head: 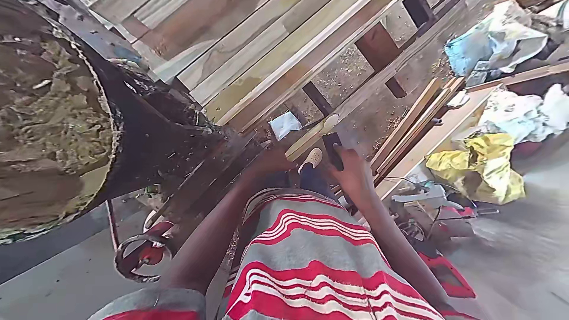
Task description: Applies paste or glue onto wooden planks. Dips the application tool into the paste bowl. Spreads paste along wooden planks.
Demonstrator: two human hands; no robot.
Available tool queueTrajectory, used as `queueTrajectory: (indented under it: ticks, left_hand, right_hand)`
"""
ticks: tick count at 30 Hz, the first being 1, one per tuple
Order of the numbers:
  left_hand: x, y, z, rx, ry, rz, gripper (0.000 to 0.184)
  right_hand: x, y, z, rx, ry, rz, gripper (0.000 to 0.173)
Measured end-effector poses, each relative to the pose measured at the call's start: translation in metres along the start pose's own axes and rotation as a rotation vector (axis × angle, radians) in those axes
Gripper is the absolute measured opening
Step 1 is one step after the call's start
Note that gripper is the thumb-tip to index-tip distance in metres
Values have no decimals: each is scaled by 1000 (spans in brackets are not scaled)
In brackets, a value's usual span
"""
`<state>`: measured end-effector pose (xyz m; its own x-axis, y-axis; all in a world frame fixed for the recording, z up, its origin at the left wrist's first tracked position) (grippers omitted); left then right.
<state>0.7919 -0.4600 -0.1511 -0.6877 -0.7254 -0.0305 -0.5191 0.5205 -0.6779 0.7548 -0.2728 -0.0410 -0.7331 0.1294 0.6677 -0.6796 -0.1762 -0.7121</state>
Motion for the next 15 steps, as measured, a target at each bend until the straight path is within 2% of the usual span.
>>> queueTrajectory:
  ticks: [4,6,11,15]
  left_hand:
    - [1,-15,-17,82,141,-124,41]
    - [-4,-13,-14,141,187,-140,42]
    - [-7,-14,-14,174,210,-170,43]
    - [-6,-12,-16,126,225,-183,48]
  right_hand:
    - [61,7,7,-46,122,-167,50]
    - [71,22,9,-78,157,-124,50]
    - [33,7,27,-53,148,-44,41]
    - [-1,-9,33,-100,122,78,51]
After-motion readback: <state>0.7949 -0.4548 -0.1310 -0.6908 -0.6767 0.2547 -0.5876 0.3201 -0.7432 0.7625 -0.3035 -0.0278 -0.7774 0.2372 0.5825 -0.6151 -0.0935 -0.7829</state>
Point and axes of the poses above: each hand's wrist, its own y-axis towards the middle knuckle, its own x-axis out of the back of the hand, z = x × y, the point moved 9 cm from there along y, towards the middle knuckle, and after that the axes turned 14 degrees about z, right-handed, at the moved point
